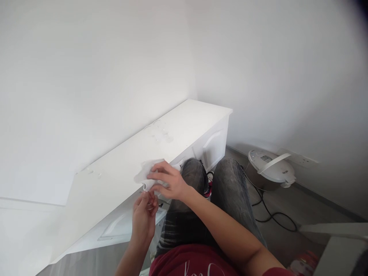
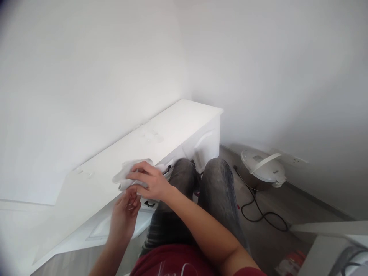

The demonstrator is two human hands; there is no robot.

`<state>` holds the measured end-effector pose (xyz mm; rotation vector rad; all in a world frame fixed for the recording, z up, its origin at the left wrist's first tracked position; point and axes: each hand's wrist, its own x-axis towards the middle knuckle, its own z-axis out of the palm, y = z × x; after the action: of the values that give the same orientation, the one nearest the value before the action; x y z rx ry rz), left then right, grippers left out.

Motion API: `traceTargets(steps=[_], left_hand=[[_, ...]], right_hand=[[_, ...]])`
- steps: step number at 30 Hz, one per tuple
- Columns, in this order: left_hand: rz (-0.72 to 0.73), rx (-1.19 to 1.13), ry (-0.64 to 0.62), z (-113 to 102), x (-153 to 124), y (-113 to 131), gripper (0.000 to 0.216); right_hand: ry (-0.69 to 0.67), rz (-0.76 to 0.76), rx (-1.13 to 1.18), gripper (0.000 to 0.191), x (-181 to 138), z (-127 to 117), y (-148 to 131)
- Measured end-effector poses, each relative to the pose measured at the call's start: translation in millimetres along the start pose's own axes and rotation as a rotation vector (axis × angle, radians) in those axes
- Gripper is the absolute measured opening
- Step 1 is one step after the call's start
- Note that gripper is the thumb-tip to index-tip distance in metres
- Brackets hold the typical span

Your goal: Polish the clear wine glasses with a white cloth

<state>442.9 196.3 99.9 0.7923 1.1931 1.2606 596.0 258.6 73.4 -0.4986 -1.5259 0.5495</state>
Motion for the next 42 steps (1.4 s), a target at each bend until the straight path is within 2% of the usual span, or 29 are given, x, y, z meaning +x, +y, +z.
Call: traceTargets(steps=[2,5,7,9,11,14,17,19,24,28,32,35,39,42], left_hand=[[0.106,0.032,0.063,0.2,-1.3,0.3,0.042],[0.238,0.149,0.058,-1.4,-4.2,-1.0,0.047],[0.326,0.267,0.039,-3.7,-6.2,-3.8,0.050],[0.406,0.421,0.052,-6.9,-6.6,-7.1,0.049],[0.486,0.624,0.087,-10.4,-4.9,-9.1,0.044],[0.661,0.894,0.161,-15.3,0.9,-7.3,0.036],[0.845,1.014,0.227,-18.9,7.2,-1.6,0.029],[0.906,1.040,0.255,-20.9,10.3,1.4,0.025],[0.968,1.093,0.295,-25.3,14.5,2.6,0.028],[0.984,1.093,0.298,-27.5,17.4,2.8,0.035],[0.967,1.084,0.301,-28.7,19.5,4.0,0.034],[0.950,1.080,0.301,-27.7,18.2,4.0,0.029],[0.938,1.058,0.248,-24.4,13.6,1.1,0.014],[0.876,0.996,0.249,-22.1,10.8,-1.0,0.017]], right_hand=[[0.062,0.032,0.141,0.038,1.6,7.6,-6.3],[0.241,0.217,0.391,0.027,3.6,20.3,-11.4],[0.336,0.342,0.551,0.043,4.1,27.3,-12.5],[0.351,0.476,0.652,0.057,4.2,31.5,-14.9],[0.273,0.647,0.664,0.060,4.3,33.0,-20.2],[0.162,0.817,0.493,0.061,4.8,32.9,-30.5],[0.140,0.800,0.158,0.065,4.9,29.2,-36.0],[0.080,0.794,0.041,0.069,4.7,23.1,-35.4],[-0.069,0.766,-0.010,0.084,4.2,5.1,-27.2],[-0.013,0.734,-0.234,0.102,3.7,3.0,-22.0],[0.005,0.728,-0.293,0.102,0.4,4.3,-17.0],[0.000,0.782,-0.117,0.099,-1.6,3.9,-13.4],[0.042,0.826,0.436,0.080,4.4,7.6,-16.5],[0.114,0.805,0.857,0.069,11.4,12.9,-23.7]])
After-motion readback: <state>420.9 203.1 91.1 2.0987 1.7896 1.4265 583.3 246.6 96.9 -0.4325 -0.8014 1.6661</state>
